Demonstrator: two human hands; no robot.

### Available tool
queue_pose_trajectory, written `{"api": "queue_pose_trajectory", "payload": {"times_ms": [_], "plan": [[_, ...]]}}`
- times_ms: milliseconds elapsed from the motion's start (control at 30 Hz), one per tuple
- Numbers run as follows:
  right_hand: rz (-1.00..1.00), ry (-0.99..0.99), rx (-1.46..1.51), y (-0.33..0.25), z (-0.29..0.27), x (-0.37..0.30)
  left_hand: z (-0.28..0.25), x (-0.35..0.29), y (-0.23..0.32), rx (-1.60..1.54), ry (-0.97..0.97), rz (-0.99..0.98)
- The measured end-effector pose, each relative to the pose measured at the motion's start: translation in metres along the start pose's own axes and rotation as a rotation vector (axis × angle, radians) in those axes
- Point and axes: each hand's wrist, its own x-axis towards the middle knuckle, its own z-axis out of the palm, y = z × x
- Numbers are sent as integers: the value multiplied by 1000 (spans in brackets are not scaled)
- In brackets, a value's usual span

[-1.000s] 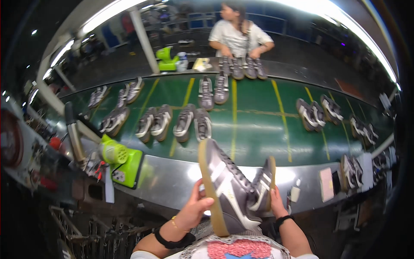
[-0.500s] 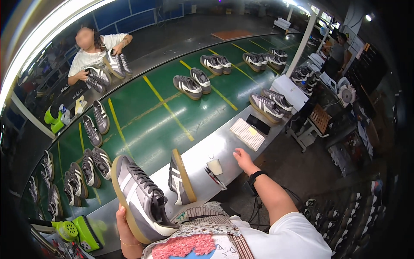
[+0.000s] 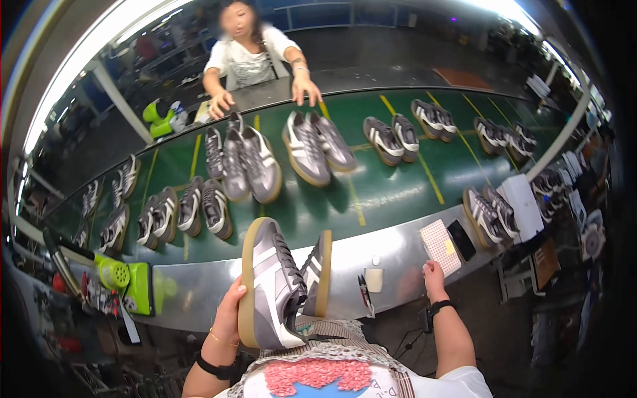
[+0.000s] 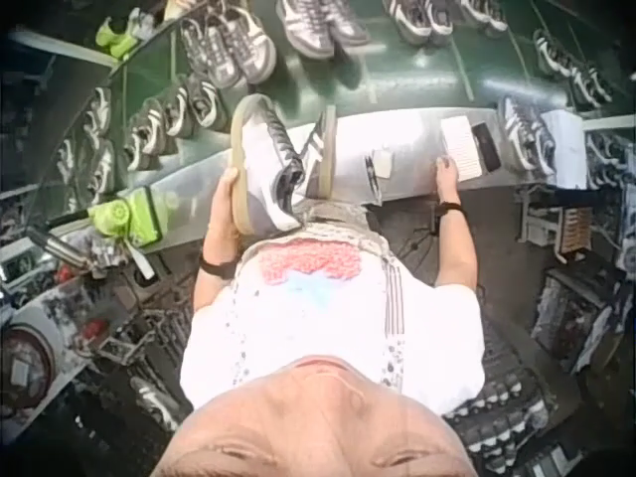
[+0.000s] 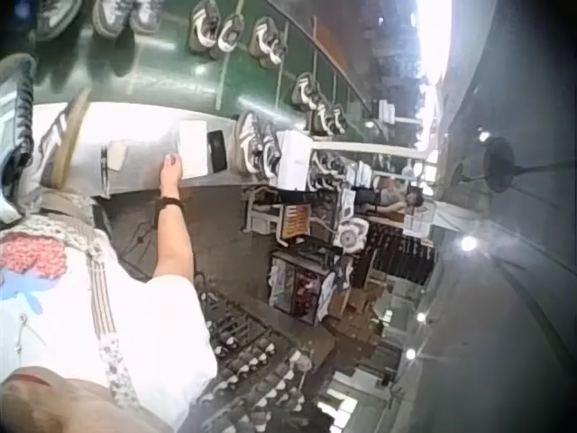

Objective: The recorder is inspecting and documenting finished shoes on a manufacturing line, checking the quality, soles, and labels, then taking notes in a ledger.

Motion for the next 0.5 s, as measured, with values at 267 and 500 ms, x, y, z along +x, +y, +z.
{"api": "queue_pose_trajectory", "payload": {"times_ms": [267,500], "plan": [[-61,-854,-77,-124,169,-121,-81,-27,-9,39,267,95],[-45,-851,54,-159,207,-158,-186,-63,-26,57,546,111]]}}
